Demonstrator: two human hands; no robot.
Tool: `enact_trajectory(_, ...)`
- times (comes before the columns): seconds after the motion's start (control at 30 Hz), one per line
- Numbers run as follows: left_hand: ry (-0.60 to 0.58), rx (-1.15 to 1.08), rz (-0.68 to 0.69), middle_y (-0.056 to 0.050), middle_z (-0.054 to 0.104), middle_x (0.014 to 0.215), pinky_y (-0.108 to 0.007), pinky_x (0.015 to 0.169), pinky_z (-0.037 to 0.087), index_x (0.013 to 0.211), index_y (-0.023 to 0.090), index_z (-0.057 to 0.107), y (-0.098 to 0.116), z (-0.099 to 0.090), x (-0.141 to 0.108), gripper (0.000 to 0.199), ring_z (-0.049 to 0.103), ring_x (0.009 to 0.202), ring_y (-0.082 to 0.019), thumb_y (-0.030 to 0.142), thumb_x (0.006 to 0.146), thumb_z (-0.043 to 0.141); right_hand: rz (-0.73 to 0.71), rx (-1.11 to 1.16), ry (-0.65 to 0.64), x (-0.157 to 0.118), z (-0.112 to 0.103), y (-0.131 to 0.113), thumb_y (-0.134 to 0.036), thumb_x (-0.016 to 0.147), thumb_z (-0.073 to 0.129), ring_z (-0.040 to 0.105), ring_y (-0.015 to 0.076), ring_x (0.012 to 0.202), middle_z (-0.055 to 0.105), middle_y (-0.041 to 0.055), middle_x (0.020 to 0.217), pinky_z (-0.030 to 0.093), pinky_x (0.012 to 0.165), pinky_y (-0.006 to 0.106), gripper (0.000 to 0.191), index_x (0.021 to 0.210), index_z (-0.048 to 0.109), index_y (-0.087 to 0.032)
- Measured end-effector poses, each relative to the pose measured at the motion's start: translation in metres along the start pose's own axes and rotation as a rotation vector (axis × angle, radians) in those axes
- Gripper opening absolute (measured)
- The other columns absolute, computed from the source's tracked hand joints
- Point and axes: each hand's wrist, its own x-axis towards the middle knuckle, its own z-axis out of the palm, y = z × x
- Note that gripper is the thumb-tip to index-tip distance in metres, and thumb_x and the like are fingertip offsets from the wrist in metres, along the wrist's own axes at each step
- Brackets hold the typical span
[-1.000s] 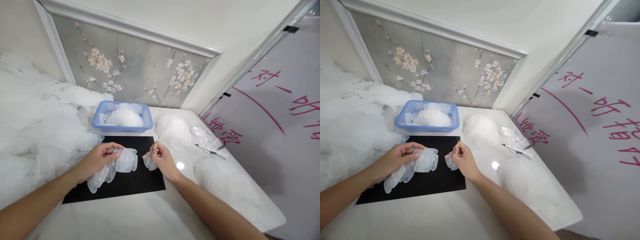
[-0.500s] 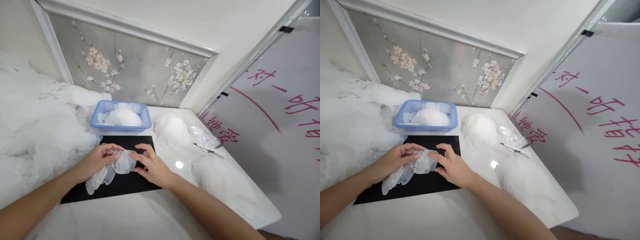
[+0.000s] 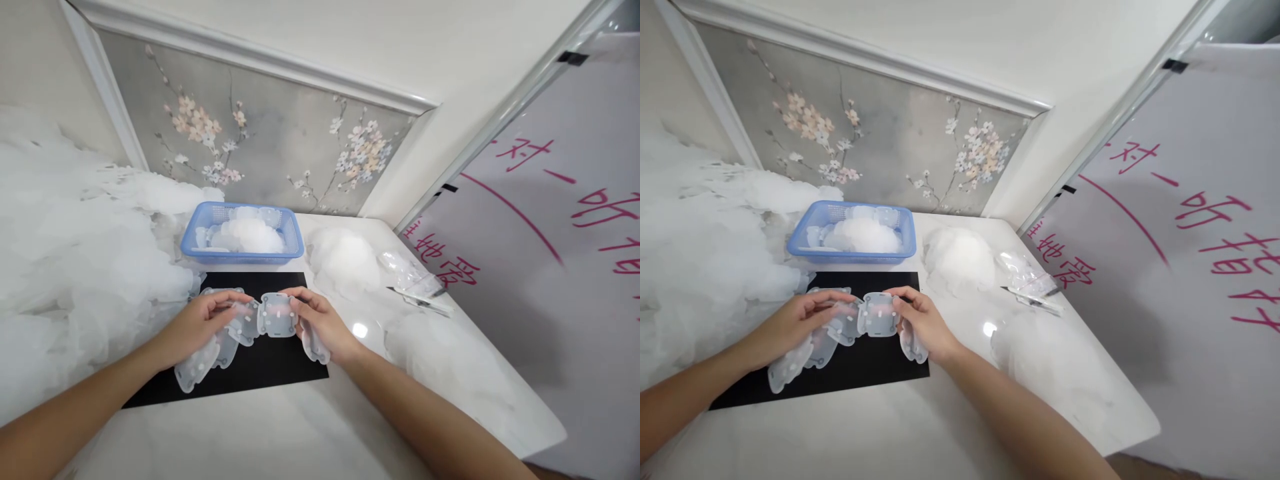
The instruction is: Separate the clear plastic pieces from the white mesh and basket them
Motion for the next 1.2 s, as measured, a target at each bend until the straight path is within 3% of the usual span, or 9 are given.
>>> enact_trajectory(0.2,0.016,-0.067,-0.022,-0.005,0.076,0.099,-0.027,0.064,0.047,0.121,0.024,0.069,-0.003,-0.004,0.001,0.042,0.063,0.072,-0.019,0.046,0.085,0.061,0.061,0.167,-0.008,0.003,-0.005,0.003,-0.046,0.077,0.076,0.052,0.0106,0.054,0.062,-0.0007,0.072,0.04,0.047,0.021,0.039,0.105,0.071,-0.02)
enact_trajectory(0.33,-0.011,-0.14,-0.055,-0.005,0.076,0.103,-0.026,0.059,0.045,0.136,0.025,0.059,-0.005,-0.006,0.0,0.055,0.059,0.066,-0.016,0.049,0.087,0.062,0.063,0.236,-0.015,0.004,-0.006,0.003,-0.042,0.075,0.079,0.058,0.0111,0.061,0.067,0.0004,0.079,0.046,0.056,0.022,0.035,0.102,0.072,-0.021)
enact_trajectory(0.5,-0.014,-0.142,-0.063,-0.004,0.078,0.1,-0.025,0.056,0.045,0.141,0.026,0.054,-0.003,-0.006,-0.002,0.06,0.051,0.053,-0.01,0.051,0.088,0.063,0.071,0.223,0.04,0.004,-0.003,0.0,-0.046,0.07,0.082,0.053,0.0101,0.053,0.059,-0.0036,0.065,0.043,0.051,0.022,0.036,0.091,0.068,-0.021)
enact_trajectory(0.63,0.006,-0.178,-0.096,-0.007,0.077,0.108,-0.025,0.051,0.046,0.129,0.024,0.064,0.001,-0.004,-0.001,0.055,0.049,0.049,-0.009,0.055,0.084,0.066,0.04,0.034,0.044,0.001,-0.004,-0.004,-0.061,0.077,0.071,0.038,0.0091,0.042,0.046,-0.0068,0.051,0.03,0.041,0.021,0.041,0.081,0.063,-0.021)
enact_trajectory(0.7,0.026,-0.18,-0.119,-0.005,0.078,0.093,-0.024,0.048,0.044,0.119,0.022,0.07,0.002,-0.004,-0.001,0.051,0.05,0.049,-0.01,0.056,0.081,0.068,-0.044,-0.156,0.053,0.0,-0.006,-0.005,-0.063,0.082,0.065,0.032,0.0085,0.041,0.038,-0.0077,0.048,0.025,0.041,0.022,0.045,0.069,0.055,-0.021)
enact_trajectory(0.8,0.038,-0.196,-0.111,-0.003,0.076,0.086,-0.023,0.049,0.043,0.11,0.022,0.073,0.002,-0.004,-0.001,0.048,0.052,0.05,-0.011,0.058,0.079,0.07,-0.22,-0.479,0.078,-0.003,-0.007,-0.002,-0.051,0.08,0.073,0.035,0.0092,0.048,0.041,-0.0066,0.054,0.031,0.046,0.023,0.046,0.064,0.042,-0.022)
enact_trajectory(0.93,0.023,-0.234,-0.109,-0.004,0.075,0.086,-0.024,0.05,0.044,0.108,0.021,0.073,0.0,-0.005,-0.001,0.049,0.058,0.055,-0.014,0.059,0.078,0.071,-0.523,-0.912,0.019,-0.005,0.001,0.01,-0.026,0.085,0.069,0.053,0.0137,0.066,0.056,-0.0002,0.083,0.047,0.057,0.026,0.014,0.089,0.056,-0.023)
enact_trajectory(1.03,-0.007,-0.271,-0.113,-0.003,0.074,0.08,-0.024,0.05,0.043,0.108,0.021,0.073,0.0,-0.003,-0.002,0.048,0.058,0.055,-0.014,0.059,0.077,0.072,-0.743,-1.14,-0.047,-0.006,0.009,0.018,-0.02,0.09,0.064,0.058,0.0143,0.074,0.054,0.0071,0.111,0.052,0.059,0.027,0.033,0.12,0.054,-0.025)
enact_trajectory(1.2,-0.051,-0.268,-0.104,0.0,0.071,0.073,-0.022,0.047,0.04,0.107,0.023,0.073,0.002,0.0,-0.003,0.043,0.051,0.048,-0.01,0.057,0.08,0.07,-0.943,-1.263,-0.009,-0.007,0.008,0.016,-0.029,0.1,0.053,0.05,0.0094,0.061,0.054,0.0095,0.12,0.05,0.056,0.027,0.014,0.111,0.06,-0.025)
